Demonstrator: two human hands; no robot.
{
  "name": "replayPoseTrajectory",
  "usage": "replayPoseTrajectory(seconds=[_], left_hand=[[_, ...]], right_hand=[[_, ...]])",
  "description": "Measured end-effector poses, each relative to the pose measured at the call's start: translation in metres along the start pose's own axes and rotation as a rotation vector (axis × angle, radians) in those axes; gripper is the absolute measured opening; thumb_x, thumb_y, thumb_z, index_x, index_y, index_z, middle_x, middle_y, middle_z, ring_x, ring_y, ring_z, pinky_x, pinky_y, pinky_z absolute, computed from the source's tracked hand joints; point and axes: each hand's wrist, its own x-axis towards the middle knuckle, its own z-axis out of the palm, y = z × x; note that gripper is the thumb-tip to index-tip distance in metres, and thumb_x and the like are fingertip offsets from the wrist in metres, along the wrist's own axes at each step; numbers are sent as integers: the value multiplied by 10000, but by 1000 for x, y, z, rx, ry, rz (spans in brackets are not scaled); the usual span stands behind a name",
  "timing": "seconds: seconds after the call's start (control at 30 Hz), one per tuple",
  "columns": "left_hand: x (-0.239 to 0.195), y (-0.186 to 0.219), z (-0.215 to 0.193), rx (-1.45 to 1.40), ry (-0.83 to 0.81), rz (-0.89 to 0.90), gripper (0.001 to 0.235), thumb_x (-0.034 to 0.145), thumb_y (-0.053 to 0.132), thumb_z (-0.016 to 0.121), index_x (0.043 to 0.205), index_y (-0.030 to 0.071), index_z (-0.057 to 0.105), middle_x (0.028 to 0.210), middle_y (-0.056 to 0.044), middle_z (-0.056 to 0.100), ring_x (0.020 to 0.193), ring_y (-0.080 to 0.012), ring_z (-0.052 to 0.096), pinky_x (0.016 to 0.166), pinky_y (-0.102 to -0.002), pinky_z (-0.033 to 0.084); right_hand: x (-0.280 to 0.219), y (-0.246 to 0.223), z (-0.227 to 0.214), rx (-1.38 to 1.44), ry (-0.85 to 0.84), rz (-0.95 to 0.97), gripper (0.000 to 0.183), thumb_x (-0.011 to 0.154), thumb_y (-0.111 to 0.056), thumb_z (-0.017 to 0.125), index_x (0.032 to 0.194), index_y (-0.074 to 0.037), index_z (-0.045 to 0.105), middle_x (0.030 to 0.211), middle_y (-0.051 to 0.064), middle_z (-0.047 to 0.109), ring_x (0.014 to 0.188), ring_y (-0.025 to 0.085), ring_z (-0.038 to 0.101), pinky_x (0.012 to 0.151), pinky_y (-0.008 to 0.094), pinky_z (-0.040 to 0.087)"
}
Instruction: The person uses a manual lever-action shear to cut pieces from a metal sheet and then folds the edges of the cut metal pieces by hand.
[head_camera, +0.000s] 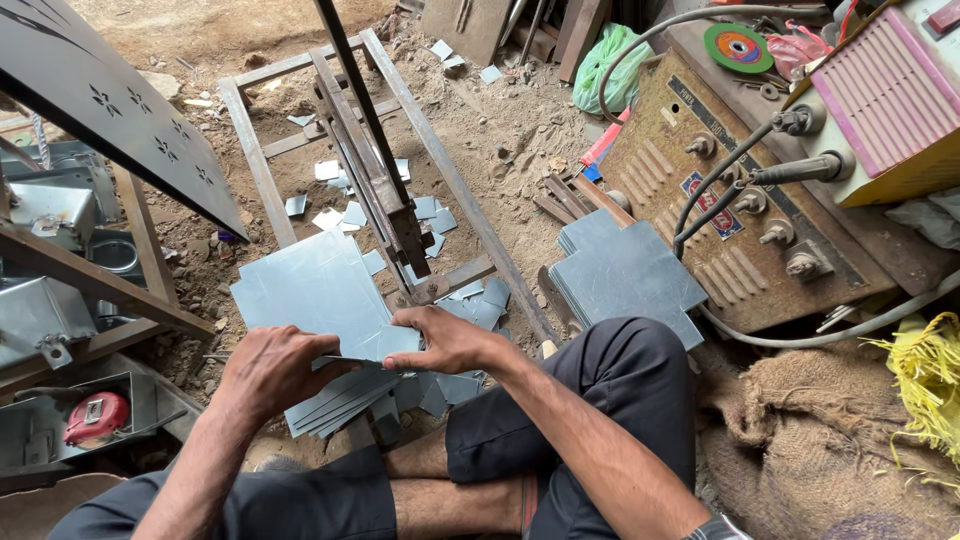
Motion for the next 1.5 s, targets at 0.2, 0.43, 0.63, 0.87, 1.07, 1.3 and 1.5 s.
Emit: replayPoseTrajectory(seconds=[0.2,0.43,0.63,0.87,1.07,1.3,1.5], left_hand=[[6,-7,9,16,-60,-26,332,901,529,642,1063,273,776,612,14,732,442,-149,622,451,-306,519],[6,-5,4,50,-47,-31,330,872,520,683,1059,265,775,669,12,748,505,-138,644,491,-295,525],[0,8,-8,-44,48,50,258,831,401,716,1059,312,799,756,14,780,612,-176,718,535,-340,559],[-4,4,4,126,-111,-20,212,958,468,635,1027,300,746,737,46,771,687,-142,723,652,-313,557],[-22,-11,33,45,173,169,132,853,284,708,971,266,766,845,19,803,689,-174,747,584,-337,560],[-29,-6,29,29,96,41,119,873,273,715,982,281,764,825,37,795,602,-158,716,530,-320,541],[2,-9,16,65,22,37,269,880,503,695,952,249,748,623,31,729,439,-127,588,441,-307,482]], right_hand=[[-4,-10,17,-452,158,-168,481,878,-454,751,1011,-18,598,973,89,559,938,233,534,841,394,486],[-16,-42,30,-671,405,-188,323,898,-357,725,983,-50,673,935,39,569,884,197,509,861,390,421],[-10,-51,20,-358,392,-61,337,1009,-333,623,870,-62,767,771,52,593,808,214,537,808,418,425],[5,-17,19,-64,267,129,383,1017,-374,565,975,-46,759,660,90,655,613,182,600,645,387,464],[29,52,38,595,-148,335,454,1023,-469,631,934,-56,794,756,48,719,654,114,596,673,282,478],[17,26,27,424,-58,404,535,925,-519,689,1051,-15,816,807,38,719,686,118,557,638,289,441],[7,21,11,342,-60,167,579,850,-425,794,1218,13,706,1035,68,766,973,139,690,897,313,528]])
